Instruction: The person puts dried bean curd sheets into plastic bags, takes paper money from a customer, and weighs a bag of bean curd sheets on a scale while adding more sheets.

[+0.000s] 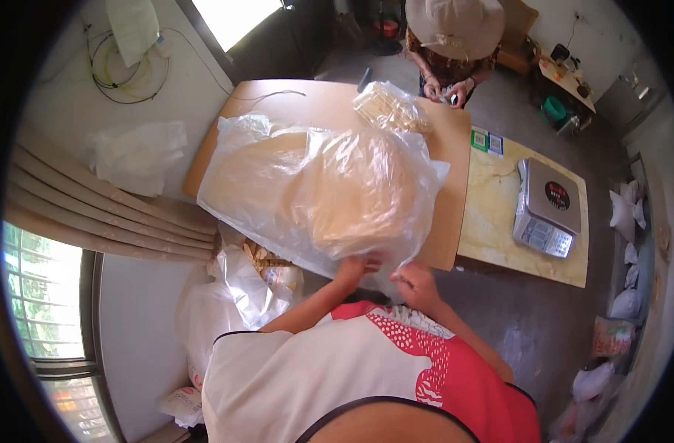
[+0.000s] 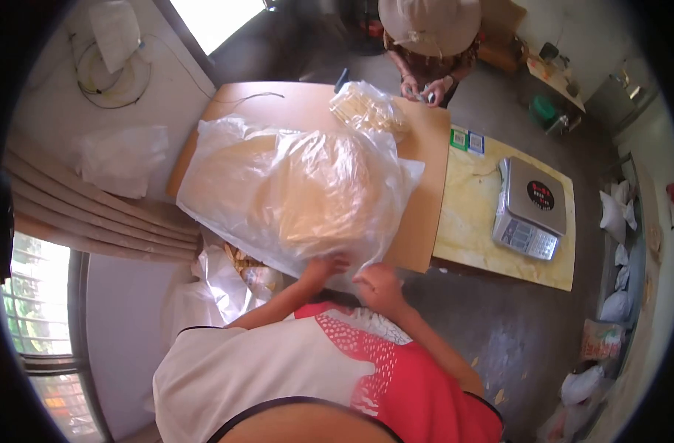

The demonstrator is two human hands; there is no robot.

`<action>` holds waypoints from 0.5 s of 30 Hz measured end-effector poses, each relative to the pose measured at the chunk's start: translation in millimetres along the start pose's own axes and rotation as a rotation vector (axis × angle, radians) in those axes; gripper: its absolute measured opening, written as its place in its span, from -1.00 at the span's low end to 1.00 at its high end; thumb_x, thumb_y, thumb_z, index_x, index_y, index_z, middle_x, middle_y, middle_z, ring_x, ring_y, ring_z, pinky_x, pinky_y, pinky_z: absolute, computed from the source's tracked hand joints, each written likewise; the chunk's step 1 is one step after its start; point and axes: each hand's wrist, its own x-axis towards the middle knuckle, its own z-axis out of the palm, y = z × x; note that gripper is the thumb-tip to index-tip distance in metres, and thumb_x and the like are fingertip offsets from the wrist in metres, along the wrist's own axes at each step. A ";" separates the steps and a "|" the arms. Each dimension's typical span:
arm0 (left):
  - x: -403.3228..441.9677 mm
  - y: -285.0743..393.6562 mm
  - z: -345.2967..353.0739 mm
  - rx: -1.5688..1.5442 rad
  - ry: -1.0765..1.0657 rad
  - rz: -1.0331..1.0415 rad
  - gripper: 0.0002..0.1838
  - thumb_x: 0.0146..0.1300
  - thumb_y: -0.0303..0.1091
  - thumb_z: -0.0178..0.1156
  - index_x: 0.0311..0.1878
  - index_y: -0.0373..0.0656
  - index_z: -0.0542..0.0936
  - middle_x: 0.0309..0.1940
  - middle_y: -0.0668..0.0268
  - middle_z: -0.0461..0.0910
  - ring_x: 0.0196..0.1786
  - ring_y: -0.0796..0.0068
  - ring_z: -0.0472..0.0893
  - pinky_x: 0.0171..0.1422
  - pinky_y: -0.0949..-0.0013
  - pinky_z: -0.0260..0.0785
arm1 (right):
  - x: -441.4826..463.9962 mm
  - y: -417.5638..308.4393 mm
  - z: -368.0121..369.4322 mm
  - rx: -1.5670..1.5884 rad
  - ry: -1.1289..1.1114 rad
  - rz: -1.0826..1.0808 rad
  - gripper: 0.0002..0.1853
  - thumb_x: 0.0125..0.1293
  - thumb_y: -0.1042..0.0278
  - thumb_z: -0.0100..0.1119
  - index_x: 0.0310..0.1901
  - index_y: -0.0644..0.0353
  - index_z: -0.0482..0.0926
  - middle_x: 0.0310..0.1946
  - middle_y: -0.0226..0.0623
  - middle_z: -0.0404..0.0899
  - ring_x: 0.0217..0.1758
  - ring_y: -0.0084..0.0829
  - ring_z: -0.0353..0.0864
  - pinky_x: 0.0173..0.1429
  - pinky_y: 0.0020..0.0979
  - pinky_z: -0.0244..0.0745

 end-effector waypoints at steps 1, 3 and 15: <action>-9.4 -4.3 -7.6 0.197 0.137 0.005 -0.70 0.27 -0.42 -0.04 0.02 -0.34 0.47 -0.13 0.06 0.57 -0.04 0.19 0.58 -0.02 0.20 0.48 | 2.7 -1.6 2.8 -0.034 -0.073 0.022 -0.79 0.09 0.47 0.14 -0.20 0.17 0.61 -0.21 -0.24 0.62 -0.15 -0.22 0.59 -0.01 -0.29 0.42; -34.6 -17.0 -24.3 0.755 0.435 0.167 -0.76 0.24 -0.48 -0.07 -0.09 -0.25 0.52 -0.23 0.05 0.57 -0.14 0.10 0.58 -0.07 0.16 0.44 | 8.6 -12.1 8.8 0.037 -0.161 0.098 -0.70 0.12 0.43 0.13 -0.07 0.16 0.57 -0.19 -0.22 0.62 -0.12 -0.23 0.60 0.03 -0.29 0.43; -85.8 57.2 18.0 0.864 0.465 0.790 -0.79 0.03 -0.46 0.17 -0.20 -0.15 0.53 -0.19 0.10 0.54 -0.03 0.05 0.50 0.06 0.16 0.34 | 70.1 -30.8 24.9 0.271 -0.309 0.109 -0.34 0.14 0.00 0.24 0.19 0.28 0.40 -0.08 -0.04 0.54 -0.13 -0.22 0.57 -0.03 -0.29 0.45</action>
